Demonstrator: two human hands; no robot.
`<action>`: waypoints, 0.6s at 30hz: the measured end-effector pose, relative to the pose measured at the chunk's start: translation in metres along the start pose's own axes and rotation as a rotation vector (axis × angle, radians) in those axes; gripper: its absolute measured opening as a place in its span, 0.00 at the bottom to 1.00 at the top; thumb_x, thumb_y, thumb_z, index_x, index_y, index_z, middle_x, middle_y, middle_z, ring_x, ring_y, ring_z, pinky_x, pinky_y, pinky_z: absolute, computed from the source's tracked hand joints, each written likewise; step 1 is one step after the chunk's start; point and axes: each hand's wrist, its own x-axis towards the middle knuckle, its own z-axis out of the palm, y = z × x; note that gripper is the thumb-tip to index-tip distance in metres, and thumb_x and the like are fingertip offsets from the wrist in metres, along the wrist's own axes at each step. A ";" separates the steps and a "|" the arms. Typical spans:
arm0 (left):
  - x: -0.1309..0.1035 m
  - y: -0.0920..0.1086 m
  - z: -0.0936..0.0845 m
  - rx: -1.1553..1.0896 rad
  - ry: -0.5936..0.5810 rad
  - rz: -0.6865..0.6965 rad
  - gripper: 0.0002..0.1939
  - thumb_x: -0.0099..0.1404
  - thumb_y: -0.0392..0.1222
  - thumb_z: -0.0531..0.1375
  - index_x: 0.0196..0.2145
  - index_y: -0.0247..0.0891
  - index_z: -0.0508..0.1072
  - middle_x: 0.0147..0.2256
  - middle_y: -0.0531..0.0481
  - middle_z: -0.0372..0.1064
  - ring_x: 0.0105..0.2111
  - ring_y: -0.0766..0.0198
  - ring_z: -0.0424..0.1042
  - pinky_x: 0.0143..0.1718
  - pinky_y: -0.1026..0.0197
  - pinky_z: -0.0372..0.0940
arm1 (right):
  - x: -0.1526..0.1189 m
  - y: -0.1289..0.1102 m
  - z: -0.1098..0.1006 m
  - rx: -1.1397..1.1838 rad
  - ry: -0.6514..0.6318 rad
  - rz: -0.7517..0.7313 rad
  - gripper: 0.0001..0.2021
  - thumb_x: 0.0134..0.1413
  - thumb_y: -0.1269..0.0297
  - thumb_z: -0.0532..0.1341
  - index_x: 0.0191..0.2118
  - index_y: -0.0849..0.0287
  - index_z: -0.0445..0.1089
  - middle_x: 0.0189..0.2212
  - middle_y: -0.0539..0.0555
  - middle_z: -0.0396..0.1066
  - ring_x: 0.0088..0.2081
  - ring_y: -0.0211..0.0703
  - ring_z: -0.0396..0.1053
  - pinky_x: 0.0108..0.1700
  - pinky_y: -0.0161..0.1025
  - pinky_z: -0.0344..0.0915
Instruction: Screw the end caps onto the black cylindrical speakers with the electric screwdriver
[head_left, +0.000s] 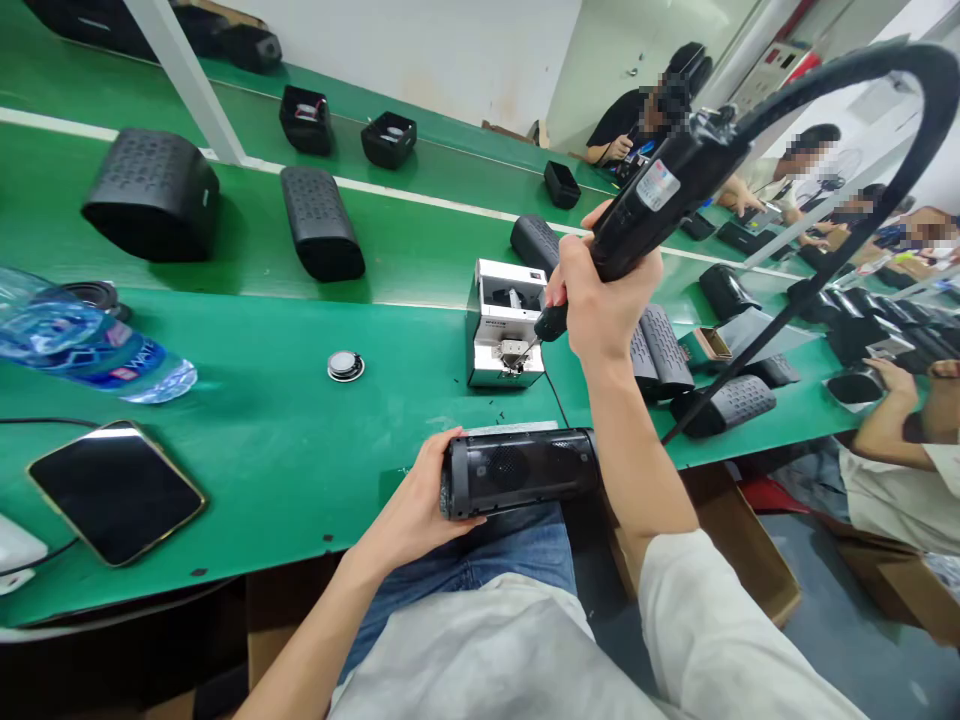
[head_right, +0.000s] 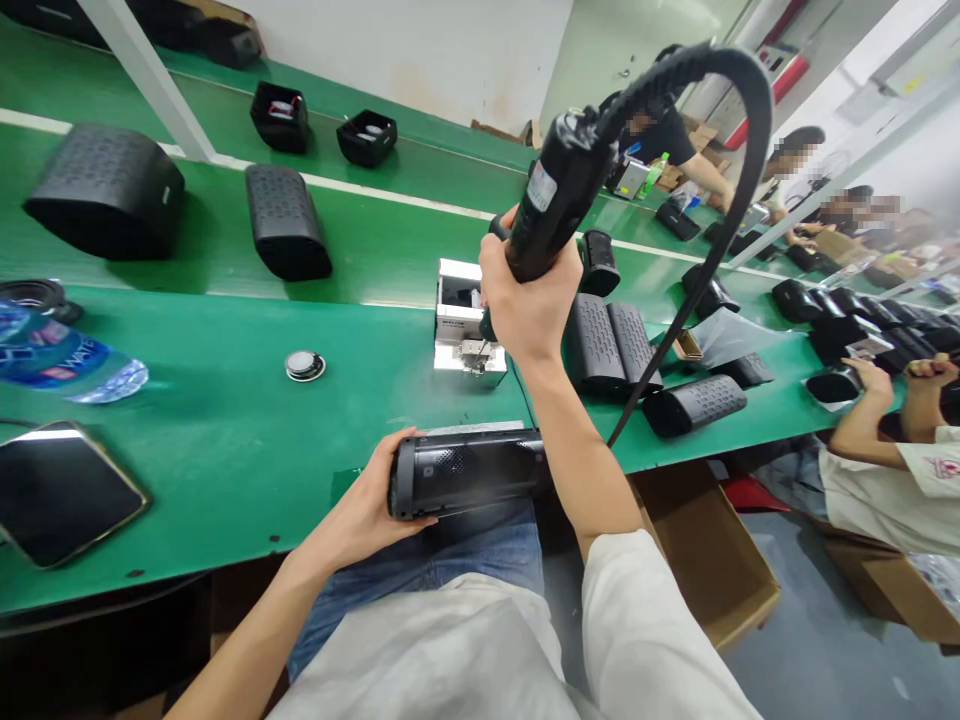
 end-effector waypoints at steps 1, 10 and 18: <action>0.000 0.000 0.000 0.002 0.001 0.002 0.56 0.62 0.42 0.77 0.76 0.49 0.47 0.72 0.34 0.58 0.72 0.37 0.67 0.72 0.31 0.66 | 0.001 0.002 0.000 -0.003 0.008 -0.004 0.10 0.62 0.64 0.69 0.41 0.49 0.66 0.21 0.38 0.61 0.16 0.34 0.60 0.21 0.37 0.62; 0.002 -0.003 0.000 0.020 0.015 0.062 0.56 0.63 0.44 0.77 0.76 0.48 0.47 0.71 0.33 0.58 0.72 0.35 0.66 0.73 0.31 0.66 | -0.013 -0.038 -0.026 -0.016 -0.057 0.054 0.14 0.59 0.56 0.74 0.41 0.45 0.68 0.19 0.39 0.56 0.17 0.36 0.53 0.20 0.40 0.57; 0.001 -0.002 0.000 0.019 0.018 0.052 0.56 0.63 0.46 0.77 0.77 0.48 0.47 0.71 0.33 0.59 0.72 0.35 0.66 0.72 0.31 0.66 | -0.031 -0.086 -0.027 -0.012 -0.080 0.159 0.13 0.58 0.59 0.74 0.41 0.46 0.68 0.19 0.40 0.54 0.17 0.37 0.53 0.19 0.39 0.57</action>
